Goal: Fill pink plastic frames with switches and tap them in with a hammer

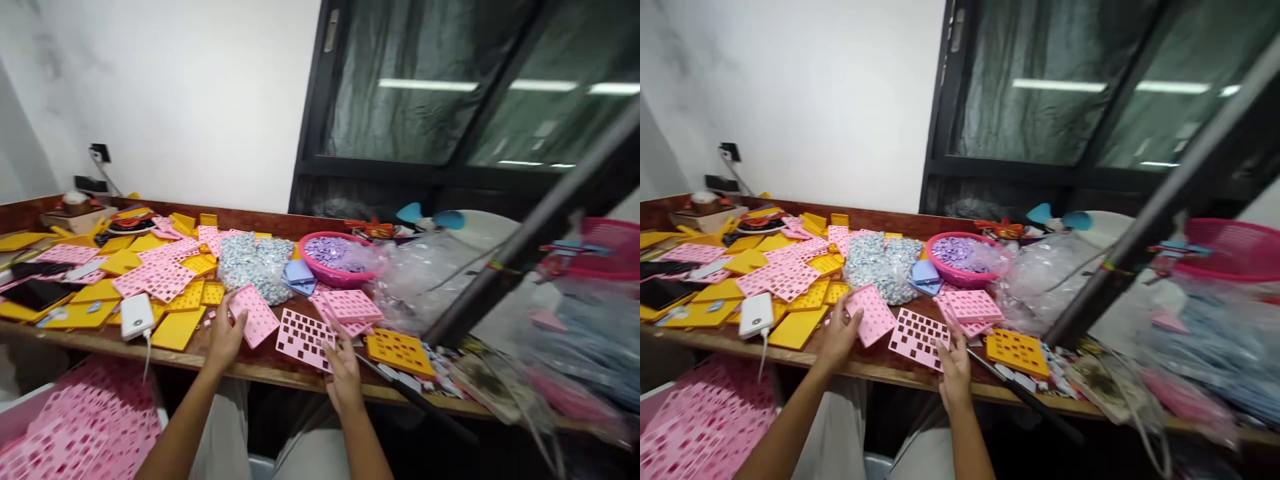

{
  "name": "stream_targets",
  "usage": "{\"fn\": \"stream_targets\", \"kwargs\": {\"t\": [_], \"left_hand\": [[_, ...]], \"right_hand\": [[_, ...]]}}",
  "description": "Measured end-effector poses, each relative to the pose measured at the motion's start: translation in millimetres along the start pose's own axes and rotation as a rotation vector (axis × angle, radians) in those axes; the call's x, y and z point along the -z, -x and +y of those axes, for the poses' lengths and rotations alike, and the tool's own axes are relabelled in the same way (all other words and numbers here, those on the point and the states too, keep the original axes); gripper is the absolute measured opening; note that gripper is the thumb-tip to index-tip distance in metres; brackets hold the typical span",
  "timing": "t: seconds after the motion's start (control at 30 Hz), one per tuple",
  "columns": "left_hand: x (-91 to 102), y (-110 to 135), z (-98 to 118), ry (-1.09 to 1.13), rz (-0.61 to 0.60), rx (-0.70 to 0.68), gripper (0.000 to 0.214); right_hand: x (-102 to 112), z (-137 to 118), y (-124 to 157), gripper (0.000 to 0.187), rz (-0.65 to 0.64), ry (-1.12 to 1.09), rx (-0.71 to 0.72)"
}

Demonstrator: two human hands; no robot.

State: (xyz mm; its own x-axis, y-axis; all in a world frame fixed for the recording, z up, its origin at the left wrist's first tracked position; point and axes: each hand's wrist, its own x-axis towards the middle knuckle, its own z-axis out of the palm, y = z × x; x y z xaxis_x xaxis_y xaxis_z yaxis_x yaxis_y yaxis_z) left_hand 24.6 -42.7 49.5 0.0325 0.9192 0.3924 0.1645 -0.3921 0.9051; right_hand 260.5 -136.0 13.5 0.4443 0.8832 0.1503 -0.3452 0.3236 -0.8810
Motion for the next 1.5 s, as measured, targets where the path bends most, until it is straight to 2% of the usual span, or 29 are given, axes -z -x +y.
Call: {"fn": "stream_targets", "kwargs": {"t": [0.07, 0.17, 0.3, 0.43, 0.5, 0.57, 0.63, 0.7, 0.8, 0.9, 0.97, 1.1, 1.17, 1.3, 1.5], "left_hand": [[-30.8, 14.9, -7.3, 0.030, -0.133, 0.061, 0.071], [-51.9, 43.1, -15.6, -0.019, -0.345, 0.124, 0.082], [-50.8, 68.8, -15.1, -0.184, -0.551, 0.058, 0.077], [-40.6, 63.3, -4.6, -0.207, -0.689, -0.028, 0.057], [-36.1, 52.3, -1.6, -0.219, -0.635, -0.024, 0.041], [-35.0, 39.3, -1.0, -0.259, -0.519, -0.065, 0.037], [-39.7, 26.1, -2.3, -0.336, -0.447, -0.173, 0.043], [-50.2, 14.6, -5.3, -0.440, -0.489, -0.290, 0.066], [-68.4, 3.5, -13.5, -0.590, -0.608, -0.324, 0.095], [-75.1, -0.6, -22.5, -0.666, -0.626, -0.287, 0.092], [-71.1, -2.0, -25.3, -0.673, -0.612, -0.275, 0.088], [-54.9, -7.9, -22.6, -0.614, -0.656, -0.257, 0.084], [-48.8, -11.2, -22.1, -0.569, -0.686, -0.244, 0.088], [-45.7, -11.0, -32.4, -0.474, -0.650, -0.201, 0.101], [-49.4, -3.9, -48.9, -0.431, -0.616, -0.203, 0.102]], "right_hand": [[8.8, 0.0, -6.5, 0.064, 0.021, 0.024, 0.007], [26.9, -4.4, -19.9, 0.057, 0.008, 0.135, 0.050], [45.0, -16.9, -36.4, 0.059, -0.111, 0.287, 0.009], [52.6, -25.5, -45.4, 0.062, -0.198, 0.295, -0.061], [54.4, -26.3, -48.4, 0.065, -0.228, 0.308, -0.096], [54.1, -24.3, -53.2, 0.069, -0.264, 0.334, -0.135], [50.5, -20.4, -61.0, 0.072, -0.309, 0.403, -0.173], [43.9, -16.9, -71.2, 0.072, -0.351, 0.531, -0.189], [31.6, -18.9, -85.1, 0.057, -0.403, 0.861, -0.046], [21.1, -31.5, -93.4, 0.045, -0.462, 1.265, 0.198], [15.5, -40.4, -98.0, 0.058, -0.603, 1.411, 0.260], [4.7, -41.8, -111.9, 0.112, -1.053, 1.373, 0.184], [0.9, -34.9, -118.9, 0.120, -1.145, 1.316, 0.149], [3.0, -24.5, -125.9, 0.116, -1.114, 1.224, 0.118], [11.5, -29.1, -125.4, 0.109, -1.065, 1.190, 0.123]]}}
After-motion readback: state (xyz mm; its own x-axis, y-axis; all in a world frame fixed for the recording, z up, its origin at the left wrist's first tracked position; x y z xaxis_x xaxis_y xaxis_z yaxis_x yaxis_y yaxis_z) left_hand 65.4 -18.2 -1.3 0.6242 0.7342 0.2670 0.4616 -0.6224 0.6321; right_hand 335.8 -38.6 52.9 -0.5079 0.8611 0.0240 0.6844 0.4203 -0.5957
